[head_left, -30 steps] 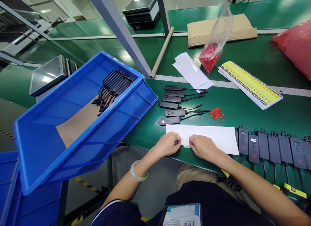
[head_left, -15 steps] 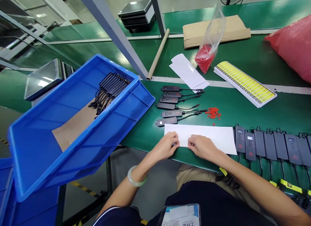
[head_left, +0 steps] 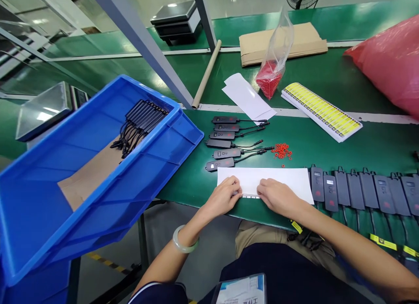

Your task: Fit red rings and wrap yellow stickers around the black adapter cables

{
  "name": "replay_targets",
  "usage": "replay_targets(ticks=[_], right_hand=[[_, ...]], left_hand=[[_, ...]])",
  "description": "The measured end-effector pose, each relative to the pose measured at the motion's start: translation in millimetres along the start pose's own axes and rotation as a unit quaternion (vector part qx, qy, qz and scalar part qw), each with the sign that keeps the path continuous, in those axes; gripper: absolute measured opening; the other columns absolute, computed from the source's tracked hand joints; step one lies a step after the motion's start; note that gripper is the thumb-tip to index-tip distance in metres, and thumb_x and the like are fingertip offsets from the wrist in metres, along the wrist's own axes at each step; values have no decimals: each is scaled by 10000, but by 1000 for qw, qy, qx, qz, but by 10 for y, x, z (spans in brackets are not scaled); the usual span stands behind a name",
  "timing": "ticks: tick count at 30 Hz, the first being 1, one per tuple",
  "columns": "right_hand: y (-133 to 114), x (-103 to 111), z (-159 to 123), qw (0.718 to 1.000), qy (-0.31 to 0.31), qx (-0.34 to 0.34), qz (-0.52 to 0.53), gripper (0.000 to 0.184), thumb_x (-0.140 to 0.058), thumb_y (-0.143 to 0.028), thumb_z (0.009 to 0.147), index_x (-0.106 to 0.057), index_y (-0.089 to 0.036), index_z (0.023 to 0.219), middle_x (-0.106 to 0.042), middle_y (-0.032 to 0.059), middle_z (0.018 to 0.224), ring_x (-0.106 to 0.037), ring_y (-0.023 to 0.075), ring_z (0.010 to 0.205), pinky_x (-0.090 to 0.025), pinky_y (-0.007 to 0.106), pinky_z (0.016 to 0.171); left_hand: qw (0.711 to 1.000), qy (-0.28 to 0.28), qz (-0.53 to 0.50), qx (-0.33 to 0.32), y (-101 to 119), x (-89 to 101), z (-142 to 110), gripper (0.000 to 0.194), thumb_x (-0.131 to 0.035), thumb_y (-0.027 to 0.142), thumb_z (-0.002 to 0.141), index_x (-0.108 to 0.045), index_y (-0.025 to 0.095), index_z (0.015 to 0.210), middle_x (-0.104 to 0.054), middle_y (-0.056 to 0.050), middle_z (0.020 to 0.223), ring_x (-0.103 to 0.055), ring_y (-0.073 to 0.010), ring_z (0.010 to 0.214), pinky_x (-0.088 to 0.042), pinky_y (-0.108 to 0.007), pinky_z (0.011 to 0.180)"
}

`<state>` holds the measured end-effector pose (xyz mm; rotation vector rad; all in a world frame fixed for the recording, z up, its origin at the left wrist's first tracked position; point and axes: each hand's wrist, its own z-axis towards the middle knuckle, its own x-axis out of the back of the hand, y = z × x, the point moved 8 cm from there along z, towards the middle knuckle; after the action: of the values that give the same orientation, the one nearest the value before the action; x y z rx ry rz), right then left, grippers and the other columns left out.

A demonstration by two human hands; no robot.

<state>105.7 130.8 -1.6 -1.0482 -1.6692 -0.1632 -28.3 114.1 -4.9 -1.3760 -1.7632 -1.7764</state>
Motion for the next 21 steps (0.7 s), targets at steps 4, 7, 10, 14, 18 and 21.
replay_targets(ticks=[4, 7, 10, 14, 18, 21], right_hand=[[163, -18, -128, 999, -10, -22, -31, 228, -426, -166, 964, -651, -137, 940, -665, 117, 932, -618, 237, 863, -377, 301, 694], [203, -49, -116, 998, -14, -35, -47, 231, -408, -99, 936, -635, -88, 975, -670, 152, 920, -637, 252, 799, -372, 317, 650], [237, -24, -118, 999, -19, -20, -44, 227, -408, -112, 946, -631, -102, 986, -680, 139, 945, -643, 237, 812, -382, 307, 661], [317, 25, -258, 999, -36, 20, -29, 186, -465, -218, 968, -645, -183, 940, -693, 58, 948, -638, 190, 860, -397, 265, 709], [341, -23, -334, 998, -33, 1, -52, 198, -444, -99, 931, -639, -133, 928, -677, 109, 918, -642, 228, 831, -398, 293, 681], [307, -79, -290, 997, -26, -19, -66, 217, -446, -15, 874, -623, -84, 980, -668, 148, 907, -649, 254, 808, -398, 308, 656]], left_hand=[[1000, -10, -1, -9, 67, -43, 81, 99, -546, 149, 868, -594, 199, 797, -567, -49, 966, -555, -209, 900, -446, -318, 762], [999, -17, 2, -29, 199, -121, 193, 74, -539, 170, 888, -599, 205, 864, -588, -43, 967, -554, -208, 918, -437, -312, 771], [999, -22, 13, -43, 299, -182, 273, 108, -506, 148, 902, -585, 207, 858, -597, -34, 899, -548, -209, 888, -423, -311, 756], [998, -34, 28, -53, 336, -185, 273, 143, -493, 127, 895, -559, 204, 794, -589, -32, 845, -533, -209, 831, -403, -310, 712], [997, -47, 31, -59, 412, -237, 297, 141, -503, 126, 883, -559, 199, 776, -592, -30, 823, -531, -204, 807, -396, -309, 702], [996, -49, 29, -64, 517, -338, 377, 140, -489, 134, 894, -573, 199, 801, -607, -26, 823, -544, -198, 814, -404, -303, 716]])
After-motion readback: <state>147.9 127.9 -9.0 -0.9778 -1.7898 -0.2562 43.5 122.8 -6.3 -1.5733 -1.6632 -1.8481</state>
